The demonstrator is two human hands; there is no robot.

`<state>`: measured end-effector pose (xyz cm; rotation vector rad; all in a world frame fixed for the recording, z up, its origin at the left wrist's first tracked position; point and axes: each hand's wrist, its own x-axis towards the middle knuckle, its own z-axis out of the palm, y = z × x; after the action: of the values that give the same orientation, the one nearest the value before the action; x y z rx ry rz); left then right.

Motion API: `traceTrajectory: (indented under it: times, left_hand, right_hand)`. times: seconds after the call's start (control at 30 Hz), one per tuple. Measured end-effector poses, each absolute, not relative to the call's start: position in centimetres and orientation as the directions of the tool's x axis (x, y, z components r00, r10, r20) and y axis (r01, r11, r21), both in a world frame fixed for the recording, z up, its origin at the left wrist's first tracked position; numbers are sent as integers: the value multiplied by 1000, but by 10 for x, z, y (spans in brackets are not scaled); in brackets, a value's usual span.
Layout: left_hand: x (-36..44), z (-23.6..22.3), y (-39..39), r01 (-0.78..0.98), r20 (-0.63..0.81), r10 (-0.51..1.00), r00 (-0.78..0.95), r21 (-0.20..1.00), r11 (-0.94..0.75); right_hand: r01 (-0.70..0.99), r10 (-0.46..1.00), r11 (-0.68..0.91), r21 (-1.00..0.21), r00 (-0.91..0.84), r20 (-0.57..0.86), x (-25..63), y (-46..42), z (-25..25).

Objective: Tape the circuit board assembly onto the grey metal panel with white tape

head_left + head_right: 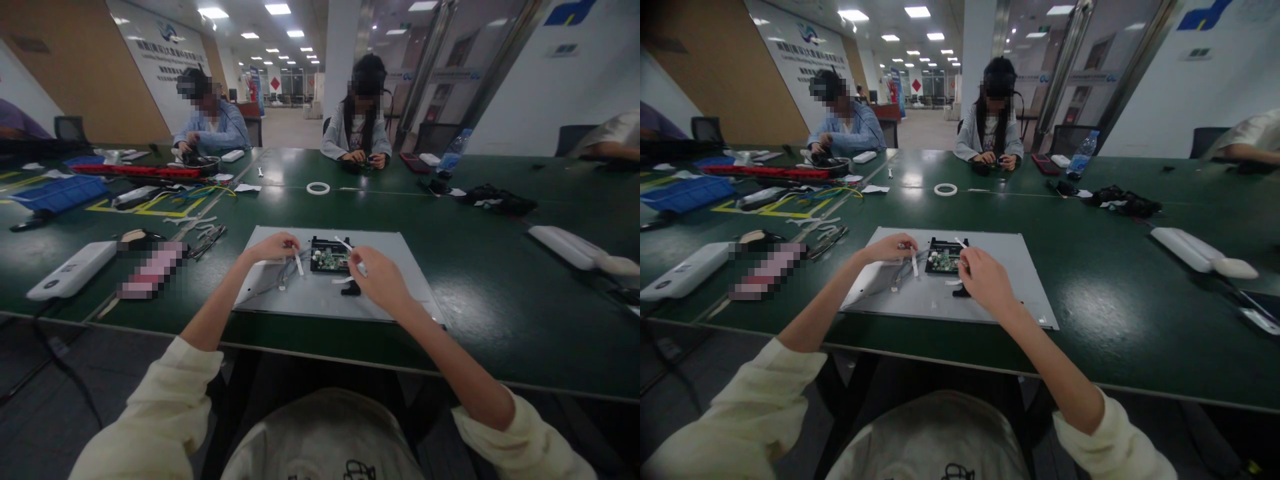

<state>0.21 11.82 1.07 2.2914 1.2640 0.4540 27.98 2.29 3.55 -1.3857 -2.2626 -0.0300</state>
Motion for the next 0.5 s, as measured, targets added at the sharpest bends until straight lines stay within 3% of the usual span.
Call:
traceTrajectory:
  times: [0.2, 0.33, 0.5]
  left_hand:
    - [13, 4, 99, 776, 280, 889, 361, 439, -453]
    - [16, 5, 70, 780, 373, 837, 400, 341, -524]
    - [15, 5, 43, 760, 370, 837, 403, 374, -532]
  right_hand:
    - [609, 578, 790, -61, -709, 405, 222, 18, 24]
    - [622, 568, 783, 22, -729, 382, 200, 18, 7]
    - [667, 607, 741, 79, -716, 345, 195, 26, 8]
